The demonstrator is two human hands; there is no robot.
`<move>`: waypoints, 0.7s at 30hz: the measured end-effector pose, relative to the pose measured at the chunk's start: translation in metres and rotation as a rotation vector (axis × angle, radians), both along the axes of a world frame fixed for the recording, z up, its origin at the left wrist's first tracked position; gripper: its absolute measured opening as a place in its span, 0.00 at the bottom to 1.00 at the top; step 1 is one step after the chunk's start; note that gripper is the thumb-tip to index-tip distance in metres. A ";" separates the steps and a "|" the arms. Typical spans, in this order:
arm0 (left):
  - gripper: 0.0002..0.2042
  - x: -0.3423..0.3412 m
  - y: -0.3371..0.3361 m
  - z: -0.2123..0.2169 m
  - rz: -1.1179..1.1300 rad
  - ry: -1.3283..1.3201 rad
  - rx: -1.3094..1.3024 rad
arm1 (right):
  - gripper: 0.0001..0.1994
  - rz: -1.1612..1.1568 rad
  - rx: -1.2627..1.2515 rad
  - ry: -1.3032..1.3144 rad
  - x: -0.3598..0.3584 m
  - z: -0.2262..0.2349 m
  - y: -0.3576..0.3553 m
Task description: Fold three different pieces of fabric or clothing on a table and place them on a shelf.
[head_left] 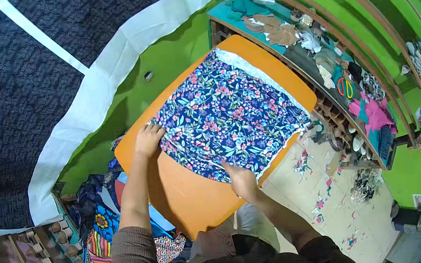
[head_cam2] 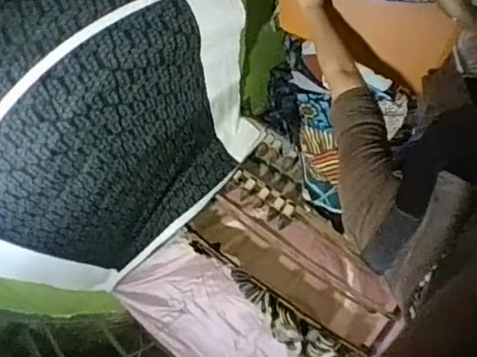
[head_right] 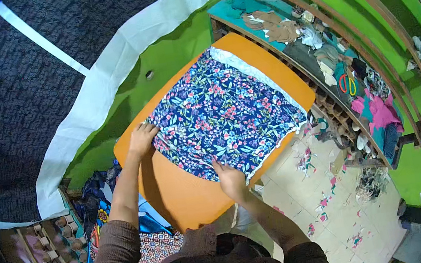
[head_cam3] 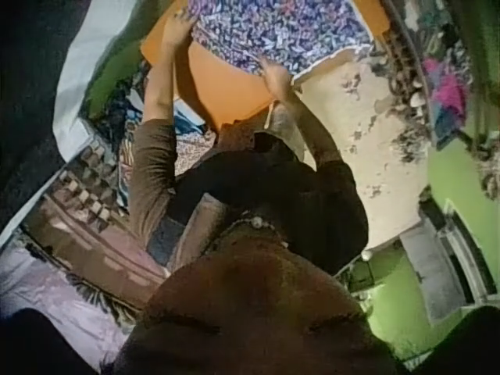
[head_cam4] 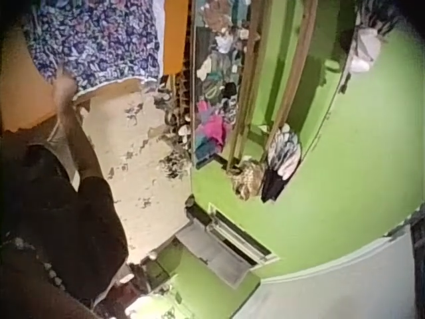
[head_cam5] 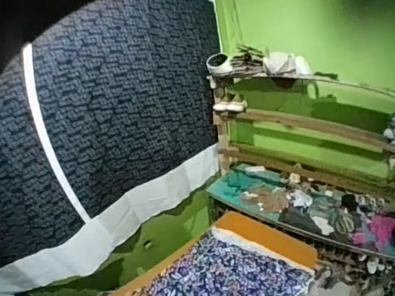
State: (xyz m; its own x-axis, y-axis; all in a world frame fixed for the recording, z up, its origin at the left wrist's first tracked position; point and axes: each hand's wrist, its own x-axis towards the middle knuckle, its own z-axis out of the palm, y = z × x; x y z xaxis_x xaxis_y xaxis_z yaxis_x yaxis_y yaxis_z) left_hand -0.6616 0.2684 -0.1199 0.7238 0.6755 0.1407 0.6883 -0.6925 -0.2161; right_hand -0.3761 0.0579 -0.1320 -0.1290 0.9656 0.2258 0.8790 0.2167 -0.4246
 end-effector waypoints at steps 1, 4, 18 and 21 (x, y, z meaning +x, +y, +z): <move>0.11 -0.004 -0.008 0.005 0.015 -0.035 -0.046 | 0.26 0.020 -0.164 0.048 0.007 0.010 0.003; 0.13 0.002 -0.028 0.022 0.034 -0.040 -0.186 | 0.25 0.047 -0.525 0.129 0.048 0.011 0.009; 0.19 0.062 -0.037 0.130 0.245 -0.219 -0.672 | 0.28 0.120 -0.624 0.583 0.163 0.049 -0.001; 0.21 0.085 0.000 0.117 0.235 -0.301 -0.561 | 0.27 -0.110 -0.748 0.683 0.171 0.092 0.036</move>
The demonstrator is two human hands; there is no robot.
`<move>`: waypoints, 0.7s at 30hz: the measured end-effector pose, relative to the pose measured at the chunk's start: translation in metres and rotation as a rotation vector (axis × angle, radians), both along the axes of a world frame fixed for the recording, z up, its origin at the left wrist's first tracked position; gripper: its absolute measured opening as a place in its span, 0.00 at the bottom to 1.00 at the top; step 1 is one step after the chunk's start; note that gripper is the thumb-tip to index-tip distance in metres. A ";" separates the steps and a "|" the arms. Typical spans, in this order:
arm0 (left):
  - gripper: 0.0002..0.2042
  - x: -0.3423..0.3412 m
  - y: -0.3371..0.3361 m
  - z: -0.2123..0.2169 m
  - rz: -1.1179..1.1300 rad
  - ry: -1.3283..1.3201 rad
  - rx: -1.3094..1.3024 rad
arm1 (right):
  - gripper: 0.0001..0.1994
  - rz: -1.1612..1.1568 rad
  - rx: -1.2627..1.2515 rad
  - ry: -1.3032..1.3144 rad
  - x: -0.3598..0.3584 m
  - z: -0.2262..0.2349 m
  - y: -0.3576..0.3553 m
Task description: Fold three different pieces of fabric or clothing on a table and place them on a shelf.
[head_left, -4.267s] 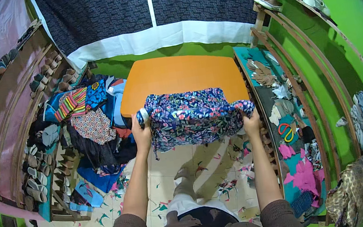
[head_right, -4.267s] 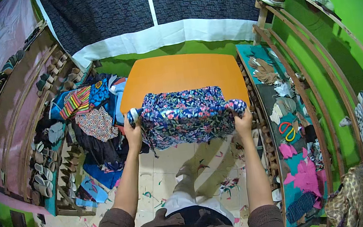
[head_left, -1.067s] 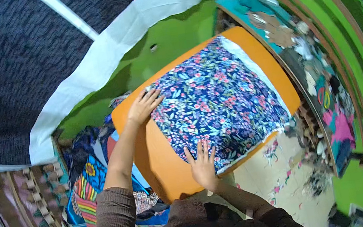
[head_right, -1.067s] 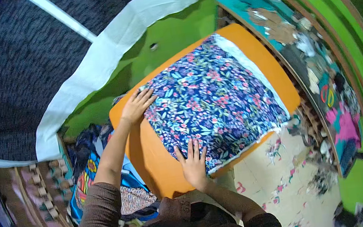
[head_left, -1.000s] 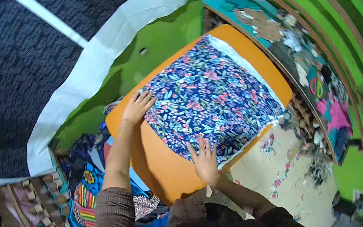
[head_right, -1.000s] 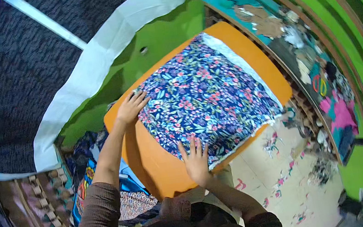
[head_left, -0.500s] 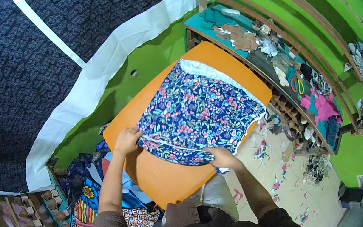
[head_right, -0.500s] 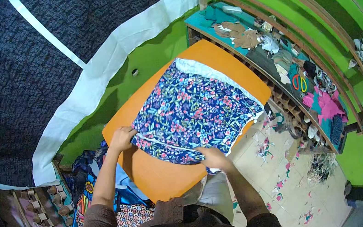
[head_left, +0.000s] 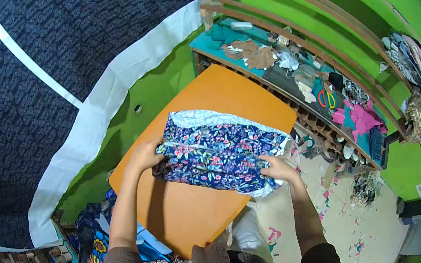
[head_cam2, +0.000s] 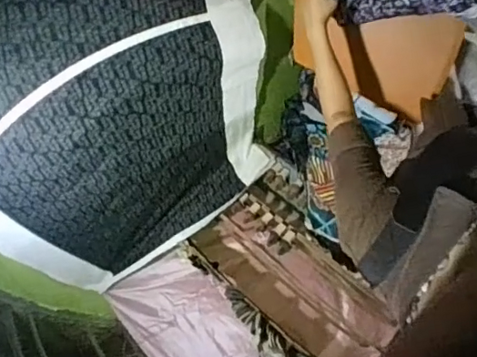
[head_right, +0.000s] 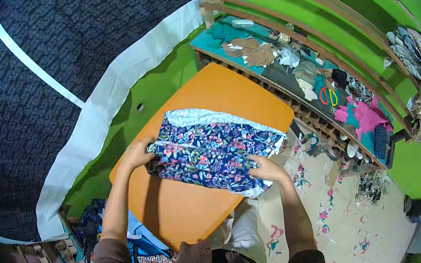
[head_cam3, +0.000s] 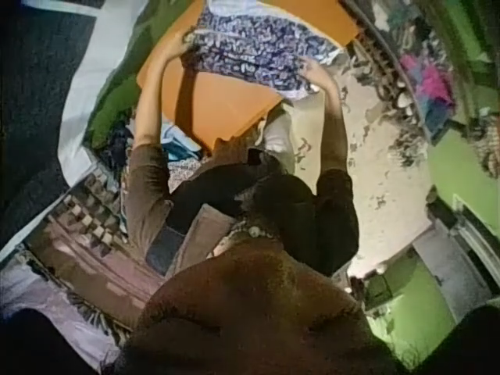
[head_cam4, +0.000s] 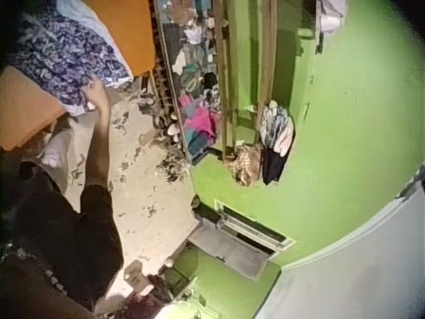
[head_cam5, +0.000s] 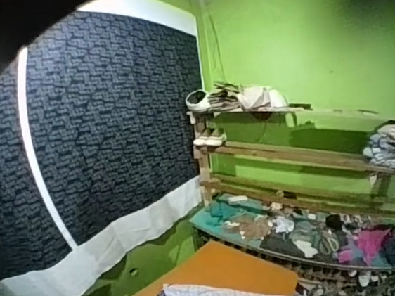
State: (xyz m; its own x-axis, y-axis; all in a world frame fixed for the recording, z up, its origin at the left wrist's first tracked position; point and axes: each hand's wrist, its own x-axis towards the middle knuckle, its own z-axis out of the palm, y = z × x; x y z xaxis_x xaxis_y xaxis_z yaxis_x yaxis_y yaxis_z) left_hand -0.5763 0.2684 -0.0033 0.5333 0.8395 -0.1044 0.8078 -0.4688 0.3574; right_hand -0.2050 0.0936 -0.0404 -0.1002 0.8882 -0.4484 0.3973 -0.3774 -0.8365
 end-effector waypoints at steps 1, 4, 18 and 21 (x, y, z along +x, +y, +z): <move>0.22 0.021 0.016 -0.006 -0.006 -0.009 0.030 | 0.27 -0.060 0.128 -0.003 0.020 -0.021 0.004; 0.23 0.060 0.055 -0.010 0.027 0.083 0.024 | 0.26 -0.102 0.088 -0.023 0.054 -0.038 0.047; 0.28 0.119 0.086 -0.062 0.335 0.054 0.358 | 0.17 0.070 0.044 -0.183 0.114 -0.095 0.152; 0.27 0.143 0.048 -0.078 0.385 -0.119 0.322 | 0.18 -0.033 0.440 -0.861 0.093 -0.091 0.153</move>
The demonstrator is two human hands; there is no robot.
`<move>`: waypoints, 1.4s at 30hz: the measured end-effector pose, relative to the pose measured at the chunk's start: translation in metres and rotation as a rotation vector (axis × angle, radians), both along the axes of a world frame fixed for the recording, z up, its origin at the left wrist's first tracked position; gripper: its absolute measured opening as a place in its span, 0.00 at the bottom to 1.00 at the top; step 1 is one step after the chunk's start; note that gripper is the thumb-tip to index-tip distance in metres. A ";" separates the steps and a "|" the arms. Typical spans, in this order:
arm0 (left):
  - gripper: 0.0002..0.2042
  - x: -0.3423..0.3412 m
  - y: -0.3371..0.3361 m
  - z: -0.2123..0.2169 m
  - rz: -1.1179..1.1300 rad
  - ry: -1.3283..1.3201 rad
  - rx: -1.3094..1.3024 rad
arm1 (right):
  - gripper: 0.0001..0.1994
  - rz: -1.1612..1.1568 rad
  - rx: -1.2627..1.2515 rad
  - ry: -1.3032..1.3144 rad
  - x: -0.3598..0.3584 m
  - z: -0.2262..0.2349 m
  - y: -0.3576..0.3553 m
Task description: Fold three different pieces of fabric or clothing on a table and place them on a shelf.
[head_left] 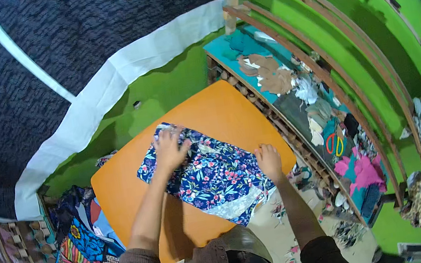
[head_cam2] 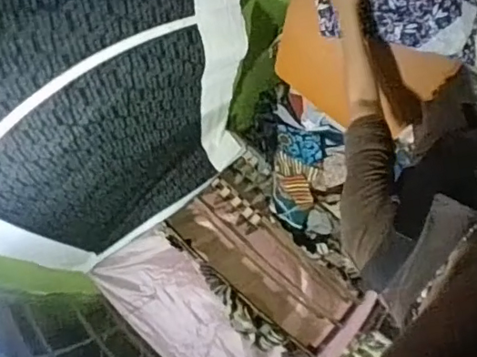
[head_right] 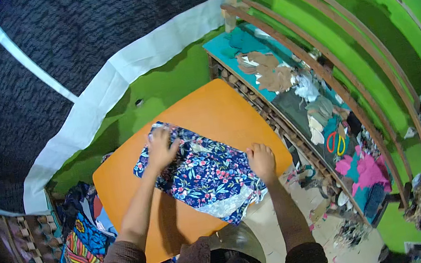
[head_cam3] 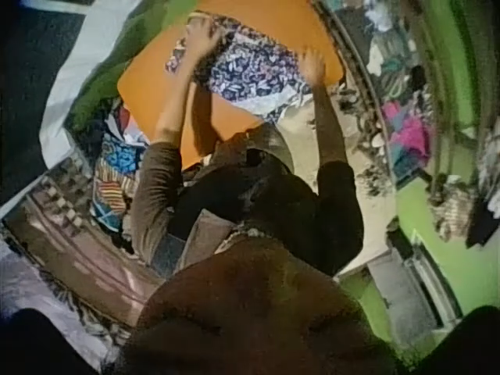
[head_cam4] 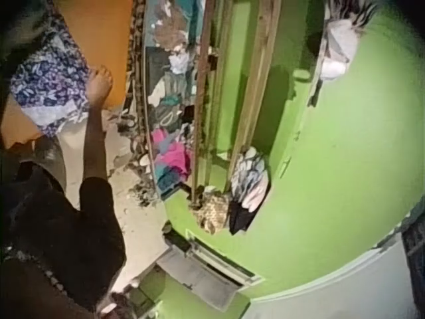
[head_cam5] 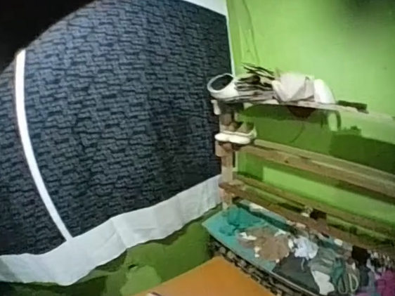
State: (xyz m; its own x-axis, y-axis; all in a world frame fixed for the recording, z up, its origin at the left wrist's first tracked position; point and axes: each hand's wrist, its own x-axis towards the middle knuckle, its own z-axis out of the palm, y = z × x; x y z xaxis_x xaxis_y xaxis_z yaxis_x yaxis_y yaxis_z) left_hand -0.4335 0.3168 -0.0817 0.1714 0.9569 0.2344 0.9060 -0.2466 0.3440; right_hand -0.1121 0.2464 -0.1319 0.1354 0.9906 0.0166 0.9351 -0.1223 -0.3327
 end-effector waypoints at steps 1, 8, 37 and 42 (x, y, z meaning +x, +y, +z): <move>0.26 0.018 -0.019 -0.006 -0.052 0.026 -0.064 | 0.18 0.019 0.006 -0.010 -0.007 -0.002 -0.003; 0.25 0.039 -0.141 -0.060 -0.186 0.168 -0.027 | 0.24 0.430 0.241 -0.066 -0.072 -0.014 -0.028; 0.36 0.152 -0.262 -0.041 0.156 0.404 -0.102 | 0.26 1.384 0.323 -0.221 0.044 -0.018 0.078; 0.31 0.158 -0.257 -0.055 0.111 0.497 -0.160 | 0.29 1.882 0.379 -0.343 0.033 0.004 0.072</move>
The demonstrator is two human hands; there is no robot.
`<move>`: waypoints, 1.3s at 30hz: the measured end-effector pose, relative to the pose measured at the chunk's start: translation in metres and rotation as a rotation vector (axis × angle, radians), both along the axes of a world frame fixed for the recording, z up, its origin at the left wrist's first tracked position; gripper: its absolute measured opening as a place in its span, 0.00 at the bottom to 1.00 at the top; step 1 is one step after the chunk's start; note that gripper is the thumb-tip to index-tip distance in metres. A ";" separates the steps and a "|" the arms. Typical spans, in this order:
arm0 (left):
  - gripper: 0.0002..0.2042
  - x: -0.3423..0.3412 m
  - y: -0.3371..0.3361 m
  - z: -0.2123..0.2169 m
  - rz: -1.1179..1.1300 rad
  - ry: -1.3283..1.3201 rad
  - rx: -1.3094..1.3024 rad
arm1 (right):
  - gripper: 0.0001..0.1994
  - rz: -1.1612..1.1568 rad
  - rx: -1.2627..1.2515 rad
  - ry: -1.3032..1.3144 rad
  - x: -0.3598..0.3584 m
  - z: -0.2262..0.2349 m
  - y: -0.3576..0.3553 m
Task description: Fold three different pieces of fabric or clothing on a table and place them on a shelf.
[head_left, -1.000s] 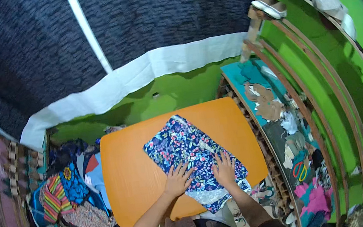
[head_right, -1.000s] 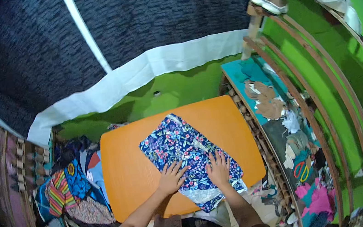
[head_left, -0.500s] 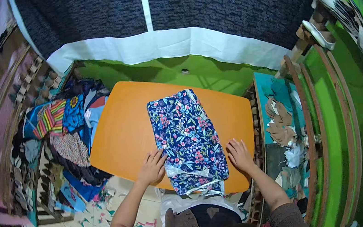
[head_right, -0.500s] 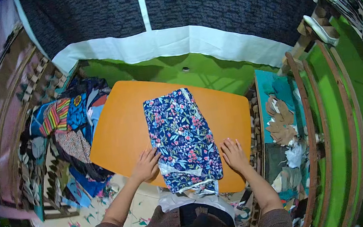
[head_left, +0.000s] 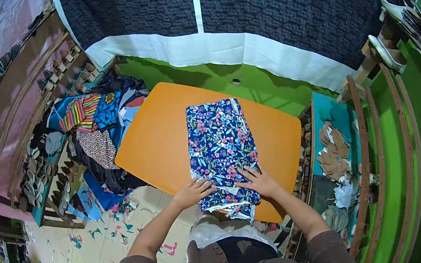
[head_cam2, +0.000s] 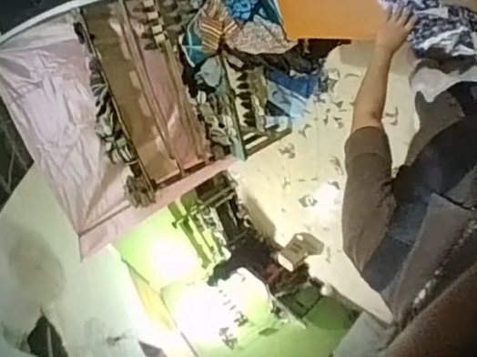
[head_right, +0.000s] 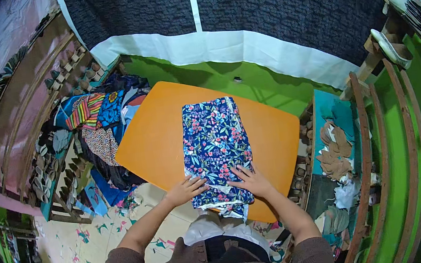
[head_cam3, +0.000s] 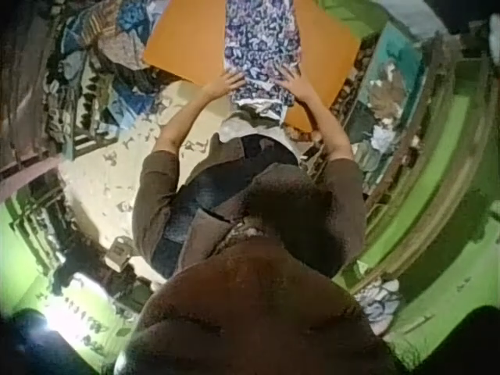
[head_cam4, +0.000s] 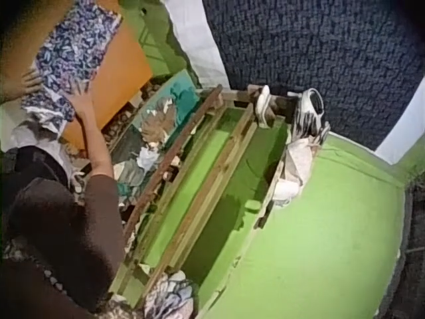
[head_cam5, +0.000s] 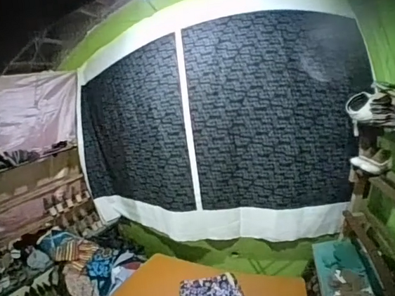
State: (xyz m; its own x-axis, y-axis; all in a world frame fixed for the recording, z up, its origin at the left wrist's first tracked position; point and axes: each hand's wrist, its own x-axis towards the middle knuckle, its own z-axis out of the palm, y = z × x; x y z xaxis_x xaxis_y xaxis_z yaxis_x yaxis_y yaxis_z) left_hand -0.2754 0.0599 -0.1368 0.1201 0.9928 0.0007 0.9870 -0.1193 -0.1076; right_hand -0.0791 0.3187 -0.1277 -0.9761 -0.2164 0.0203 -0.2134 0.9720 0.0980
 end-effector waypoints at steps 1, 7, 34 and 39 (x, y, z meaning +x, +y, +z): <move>0.31 -0.001 0.002 -0.001 0.001 0.005 0.004 | 0.29 0.001 0.004 0.005 0.002 0.007 0.004; 0.43 -0.001 -0.010 -0.002 0.031 -0.199 -0.085 | 0.40 0.238 -0.210 -0.278 0.018 0.018 0.010; 0.30 0.022 -0.027 -0.004 0.259 -0.453 0.048 | 0.26 0.077 -0.386 -0.053 -0.003 0.007 -0.014; 0.30 0.035 -0.034 0.004 0.284 -0.520 0.037 | 0.29 0.193 -0.229 -0.078 0.007 0.000 -0.010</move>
State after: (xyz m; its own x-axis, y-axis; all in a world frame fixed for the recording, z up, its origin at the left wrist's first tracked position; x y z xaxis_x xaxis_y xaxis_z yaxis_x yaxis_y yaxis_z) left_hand -0.2404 0.0260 -0.1331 -0.1757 0.9842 0.0235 0.9039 0.1518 0.3998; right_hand -0.0722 0.3092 -0.1274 -0.9180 -0.3961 0.0168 -0.3943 0.9078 -0.1426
